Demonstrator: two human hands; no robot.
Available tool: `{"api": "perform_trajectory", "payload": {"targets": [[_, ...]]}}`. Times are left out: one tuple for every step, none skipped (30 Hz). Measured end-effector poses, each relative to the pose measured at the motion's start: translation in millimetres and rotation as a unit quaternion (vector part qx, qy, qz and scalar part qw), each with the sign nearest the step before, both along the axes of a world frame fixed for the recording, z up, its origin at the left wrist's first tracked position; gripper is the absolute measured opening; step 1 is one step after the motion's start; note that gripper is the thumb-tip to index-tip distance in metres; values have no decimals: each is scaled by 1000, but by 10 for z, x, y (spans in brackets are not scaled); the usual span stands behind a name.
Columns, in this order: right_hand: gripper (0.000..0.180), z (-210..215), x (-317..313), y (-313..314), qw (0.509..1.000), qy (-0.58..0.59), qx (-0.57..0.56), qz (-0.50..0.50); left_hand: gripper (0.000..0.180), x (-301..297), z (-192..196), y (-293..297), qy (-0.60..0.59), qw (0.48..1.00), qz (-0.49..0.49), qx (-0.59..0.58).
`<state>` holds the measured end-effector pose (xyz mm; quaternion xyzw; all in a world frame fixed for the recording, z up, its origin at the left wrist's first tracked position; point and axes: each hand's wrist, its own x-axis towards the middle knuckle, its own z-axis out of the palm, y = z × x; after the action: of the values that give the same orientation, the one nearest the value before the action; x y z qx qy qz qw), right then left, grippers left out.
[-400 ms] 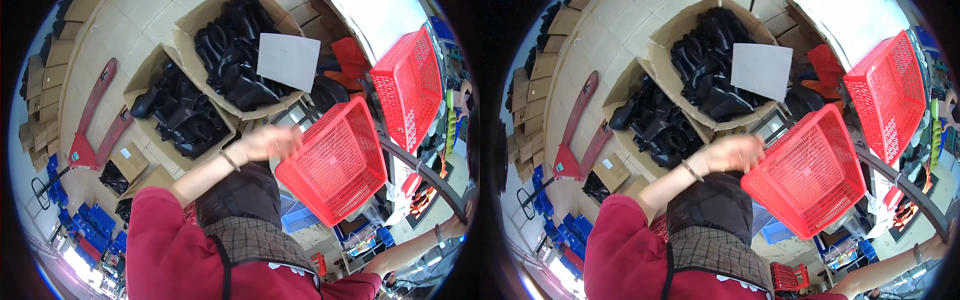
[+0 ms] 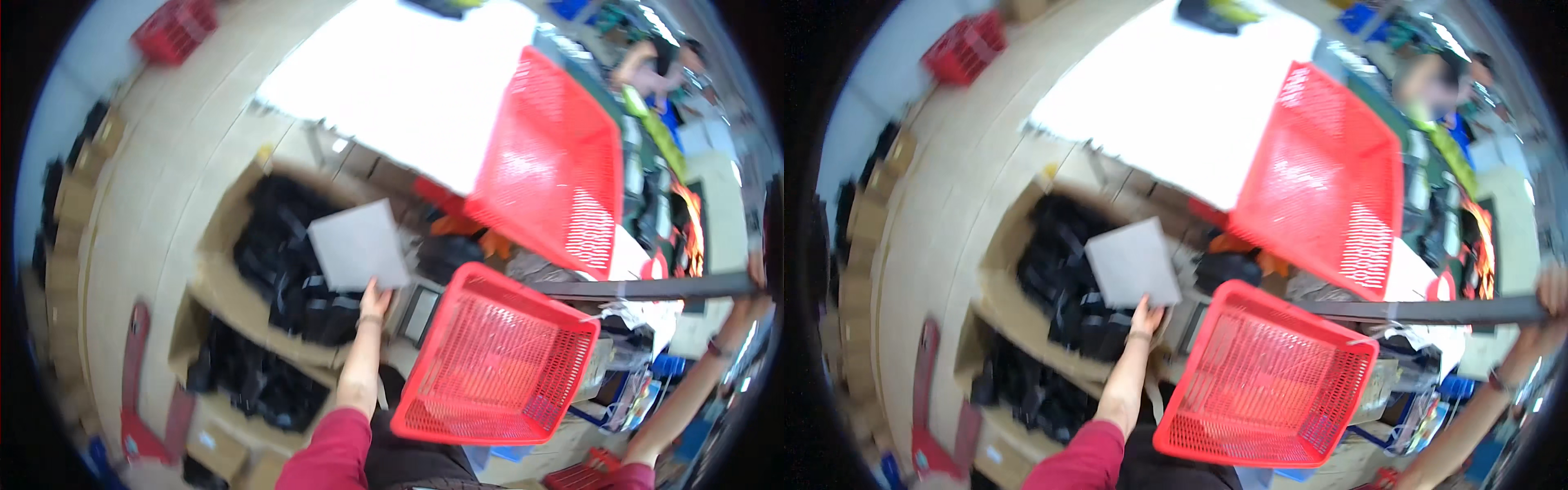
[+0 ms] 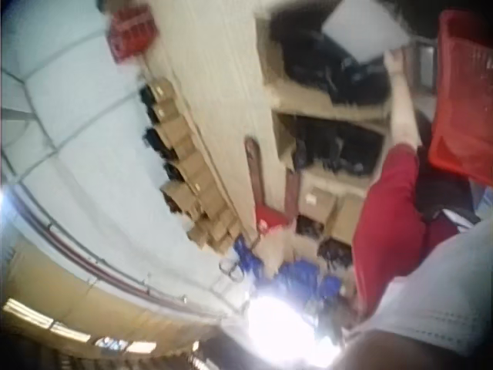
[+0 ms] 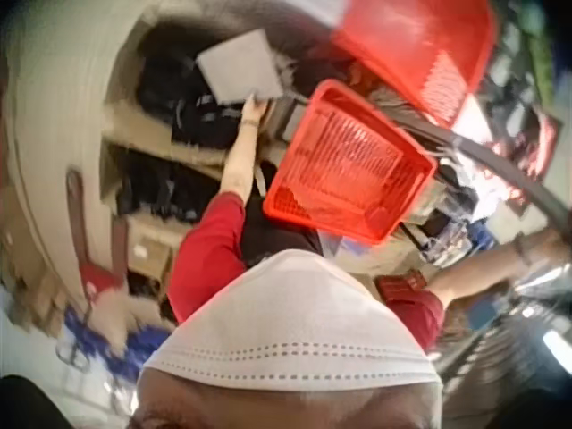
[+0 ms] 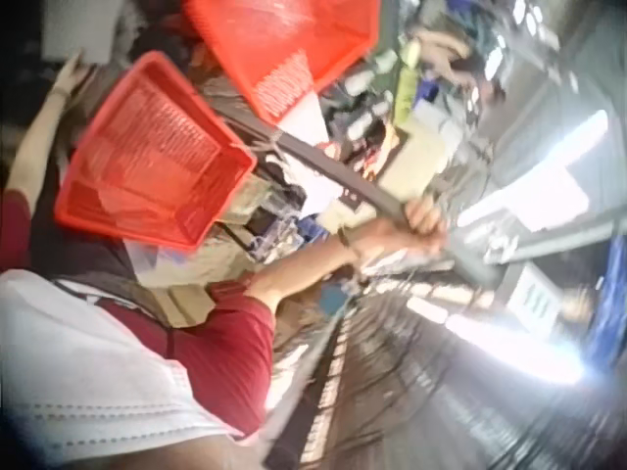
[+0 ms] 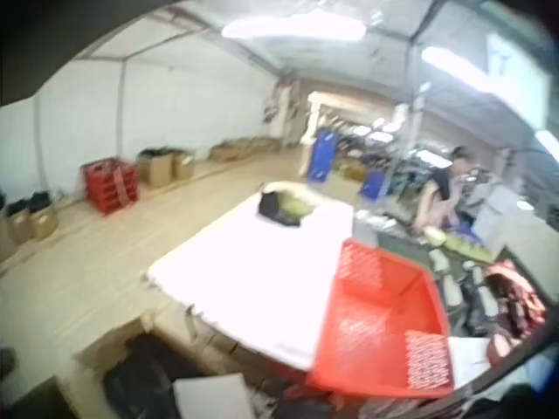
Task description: The person applies a white adhesive to the edges of a black boot using a small brush. After finishing the application, the person writes on a document and then transfers multiple black boots from a cardboard box into a red plastic basket.
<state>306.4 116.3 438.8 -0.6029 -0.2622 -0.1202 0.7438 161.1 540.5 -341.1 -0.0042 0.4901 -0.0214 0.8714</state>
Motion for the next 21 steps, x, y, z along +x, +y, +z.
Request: {"api": "perform_trajectory", "payload": {"targets": [[24,112,-135,69,1000,-3,-28,-9,52,149,-7,-396,-23,999,0,-41],[23,-39,-124,58,1000,-5,-12,8,48,164,10,-227,-36,999,-7,-32],[22,-144,-37,192,999,-11,6,42,41,119,-47,121,-66,997,35,0],[16,-284,22,453,998,-22,43,49,30,-5,-101,452,-52,996,21,70],[19,-368,23,510,996,-40,73,24,20,-23,-79,686,-107,990,17,94],[22,-359,0,584,994,-75,77,20,18,-132,-57,861,-93,990,29,103],[25,-443,-75,517,995,-59,67,-35,16,-296,125,720,-63,994,13,92],[27,-19,-250,710,995,-66,-24,-75,15,-327,296,-92,-45,998,-28,22],[29,-366,-228,354,994,-59,8,-89,15,-380,892,247,-21,996,-44,75],[31,-458,-139,386,995,-62,26,-72,20,-454,1182,557,-28,996,-26,82],[33,-243,-207,511,994,-69,-10,-79,28,-557,1304,395,-75,994,-42,62],[34,-21,-287,659,992,-71,-46,-97,31,-650,1436,171,-107,991,-58,48],[34,-310,-187,470,994,-73,13,-80,34,-763,1895,603,-136,981,-51,128],[34,-367,-123,518,995,-73,31,-67,33,-857,2176,817,-186,966,-56,168],[34,-393,-112,553,995,-67,32,-62,32,-980,2360,886,-229,952,-70,191],[33,-385,-93,568,994,-79,24,-68,32,-1033,2481,933,-271,935,-83,214],[29,-379,-50,614,996,-70,52,-33,38,-1037,2712,1070,-260,942,-32,211],[24,-395,-22,598,995,-62,76,8,39,-912,2892,1187,-202,941,-8,270],[22,-339,-45,429,996,-37,74,43,38,-638,3168,1218,-241,925,-17,292],[18,-298,-102,352,997,-22,73,1,36,-288,3398,1264,-245,916,-32,315],[21,-143,-149,446,998,-46,14,-47,33,212,3440,1105,-270,913,-48,302]]}}
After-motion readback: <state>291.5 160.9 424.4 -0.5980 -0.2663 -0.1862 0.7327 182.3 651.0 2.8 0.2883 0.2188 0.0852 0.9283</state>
